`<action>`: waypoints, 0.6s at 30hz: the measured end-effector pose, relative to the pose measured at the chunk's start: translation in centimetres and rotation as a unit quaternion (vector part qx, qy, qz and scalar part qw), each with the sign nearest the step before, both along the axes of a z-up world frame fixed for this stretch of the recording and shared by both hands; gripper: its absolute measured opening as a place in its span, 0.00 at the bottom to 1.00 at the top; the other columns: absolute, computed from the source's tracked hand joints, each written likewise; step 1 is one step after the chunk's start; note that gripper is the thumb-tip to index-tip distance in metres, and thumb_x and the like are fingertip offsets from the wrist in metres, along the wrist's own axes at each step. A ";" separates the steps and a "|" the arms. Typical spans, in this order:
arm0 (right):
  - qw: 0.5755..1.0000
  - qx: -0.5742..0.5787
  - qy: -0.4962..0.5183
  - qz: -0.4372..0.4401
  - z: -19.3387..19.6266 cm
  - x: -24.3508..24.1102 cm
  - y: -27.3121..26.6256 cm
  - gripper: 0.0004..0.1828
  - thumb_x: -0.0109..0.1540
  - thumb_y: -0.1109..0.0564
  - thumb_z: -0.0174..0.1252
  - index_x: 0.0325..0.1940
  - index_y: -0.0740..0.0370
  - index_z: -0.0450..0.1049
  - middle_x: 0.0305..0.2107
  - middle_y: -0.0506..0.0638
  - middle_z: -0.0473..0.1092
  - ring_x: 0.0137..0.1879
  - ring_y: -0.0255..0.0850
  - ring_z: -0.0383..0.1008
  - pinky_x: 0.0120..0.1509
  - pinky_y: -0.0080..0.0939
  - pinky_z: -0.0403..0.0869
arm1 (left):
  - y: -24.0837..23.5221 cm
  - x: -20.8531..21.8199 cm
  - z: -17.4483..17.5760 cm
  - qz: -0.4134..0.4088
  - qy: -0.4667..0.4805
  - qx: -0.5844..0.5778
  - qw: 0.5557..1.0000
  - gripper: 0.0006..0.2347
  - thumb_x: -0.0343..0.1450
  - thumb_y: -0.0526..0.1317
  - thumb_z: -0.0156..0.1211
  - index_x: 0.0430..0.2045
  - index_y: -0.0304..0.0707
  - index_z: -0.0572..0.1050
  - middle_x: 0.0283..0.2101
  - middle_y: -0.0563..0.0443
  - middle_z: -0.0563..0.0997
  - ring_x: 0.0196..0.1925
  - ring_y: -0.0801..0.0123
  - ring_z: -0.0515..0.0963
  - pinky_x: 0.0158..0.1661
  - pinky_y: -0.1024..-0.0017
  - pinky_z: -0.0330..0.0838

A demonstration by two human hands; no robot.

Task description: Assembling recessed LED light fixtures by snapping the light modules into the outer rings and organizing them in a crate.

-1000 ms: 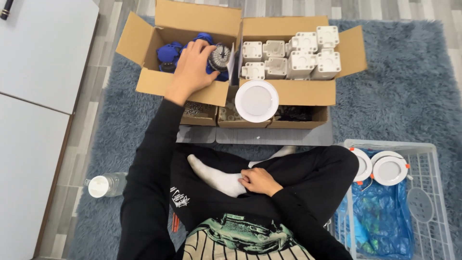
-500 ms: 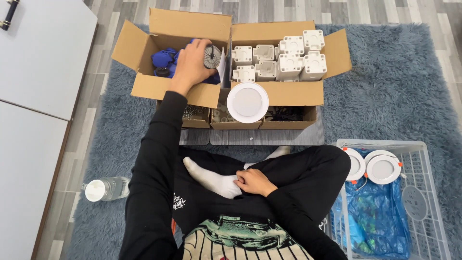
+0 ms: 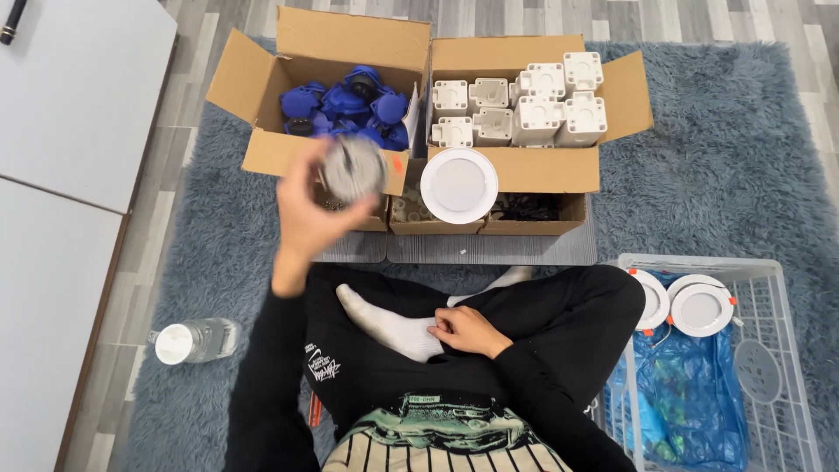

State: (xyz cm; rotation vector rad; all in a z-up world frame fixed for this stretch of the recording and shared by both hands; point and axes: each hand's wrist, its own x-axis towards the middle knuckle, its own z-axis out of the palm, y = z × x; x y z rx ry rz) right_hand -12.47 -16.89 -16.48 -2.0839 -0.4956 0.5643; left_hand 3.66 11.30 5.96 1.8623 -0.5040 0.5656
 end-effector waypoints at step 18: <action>0.940 0.292 -0.036 -0.172 10.6 0.4 -2.9 0.21 0.74 0.53 0.49 0.66 0.67 0.70 0.43 0.64 0.82 0.34 0.43 0.80 0.42 0.44 0.80 | -4.1 -11.4 -5.3 -0.206 0.107 -0.023 0.972 0.32 0.56 0.43 0.90 0.55 0.34 0.82 0.57 0.37 0.86 0.59 0.44 0.86 0.59 0.51 0.79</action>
